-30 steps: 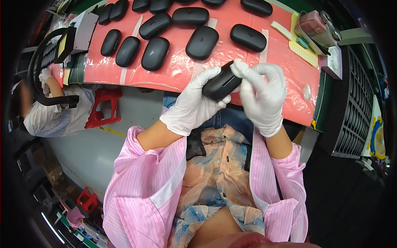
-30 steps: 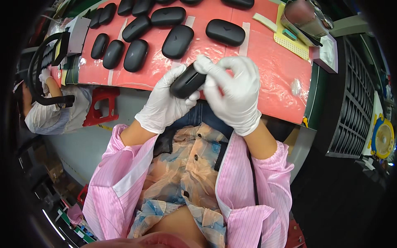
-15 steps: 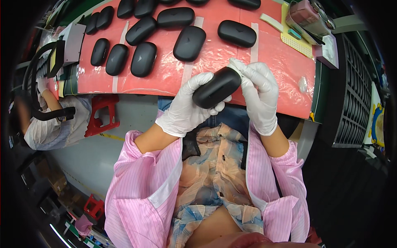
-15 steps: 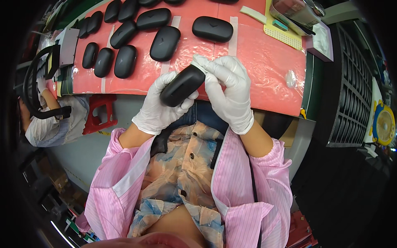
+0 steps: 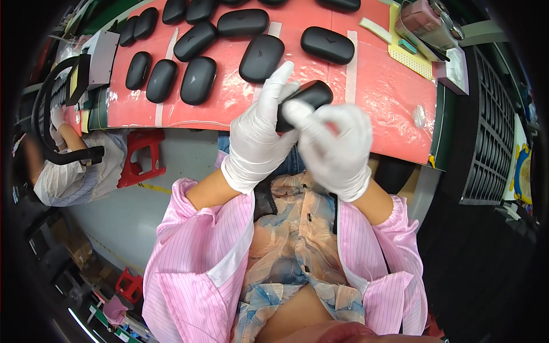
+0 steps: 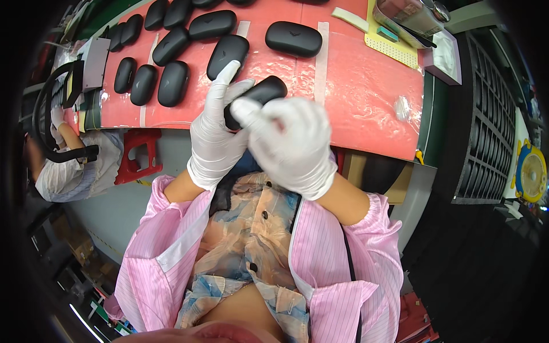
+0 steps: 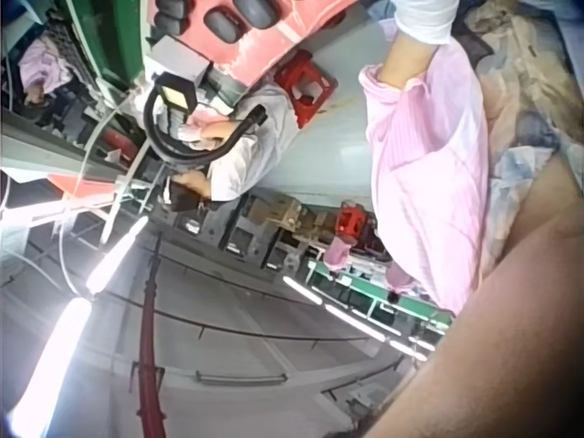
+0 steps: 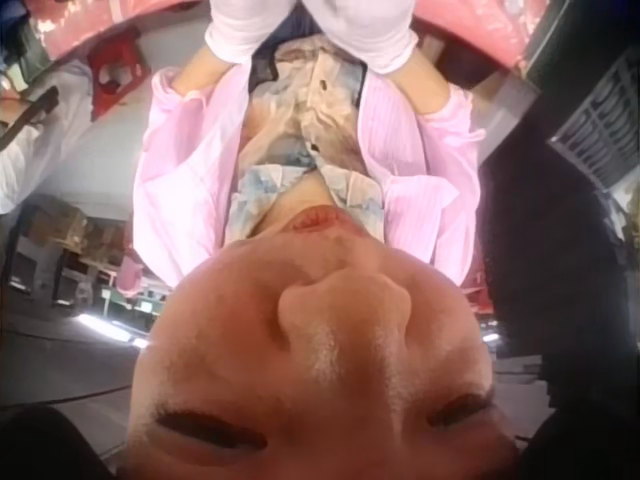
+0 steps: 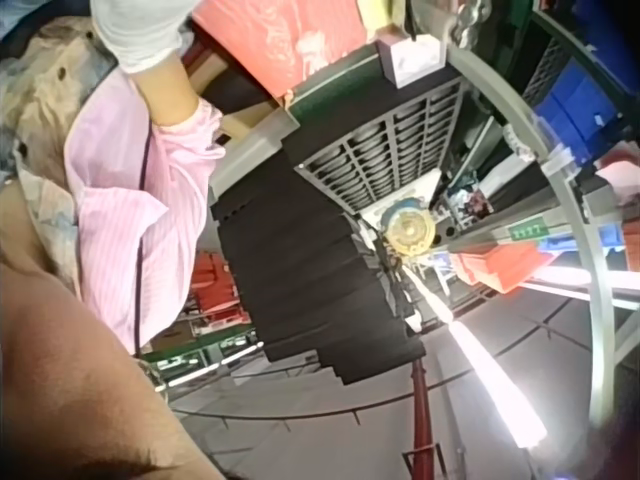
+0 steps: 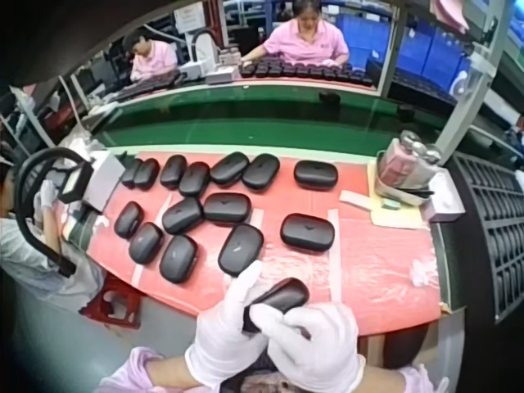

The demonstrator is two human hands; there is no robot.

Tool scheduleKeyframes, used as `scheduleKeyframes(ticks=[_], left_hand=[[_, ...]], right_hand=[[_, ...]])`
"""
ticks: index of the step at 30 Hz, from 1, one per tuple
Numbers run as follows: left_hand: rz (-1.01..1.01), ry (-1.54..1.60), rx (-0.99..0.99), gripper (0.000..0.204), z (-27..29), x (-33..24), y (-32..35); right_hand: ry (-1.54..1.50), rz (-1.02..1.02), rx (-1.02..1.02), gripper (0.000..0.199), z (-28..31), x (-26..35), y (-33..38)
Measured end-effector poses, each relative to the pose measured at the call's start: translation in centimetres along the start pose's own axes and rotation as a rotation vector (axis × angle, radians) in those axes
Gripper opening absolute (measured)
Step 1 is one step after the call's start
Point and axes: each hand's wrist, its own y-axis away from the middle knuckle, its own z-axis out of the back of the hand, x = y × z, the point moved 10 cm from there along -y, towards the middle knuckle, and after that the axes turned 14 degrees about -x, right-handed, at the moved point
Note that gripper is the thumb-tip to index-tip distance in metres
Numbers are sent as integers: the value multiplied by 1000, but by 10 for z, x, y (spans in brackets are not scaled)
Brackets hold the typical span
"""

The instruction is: Inspecting and cleaning earbud charging cases with a cloth on a production line.

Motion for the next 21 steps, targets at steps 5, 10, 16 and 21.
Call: scheduleKeyframes(ticks=[5, 10, 16, 21], left_hand=[[-193, 110, -92, 81, 18, -22, -2], [-110, 126, -93, 81, 12, -22, -6], [-78, -151, -13, 91, 8, -12, -3], [-89, -11, -54, 87, 13, -13, 0]], right_hand=[[-313, -375, -135, 28, -1, -51, 9], [-1013, -1271, -84, 22, -43, -70, 52], [-41, 95, 42, 41, -3, 18, -1], [-490, -661, -54, 30, -11, -59, 16]])
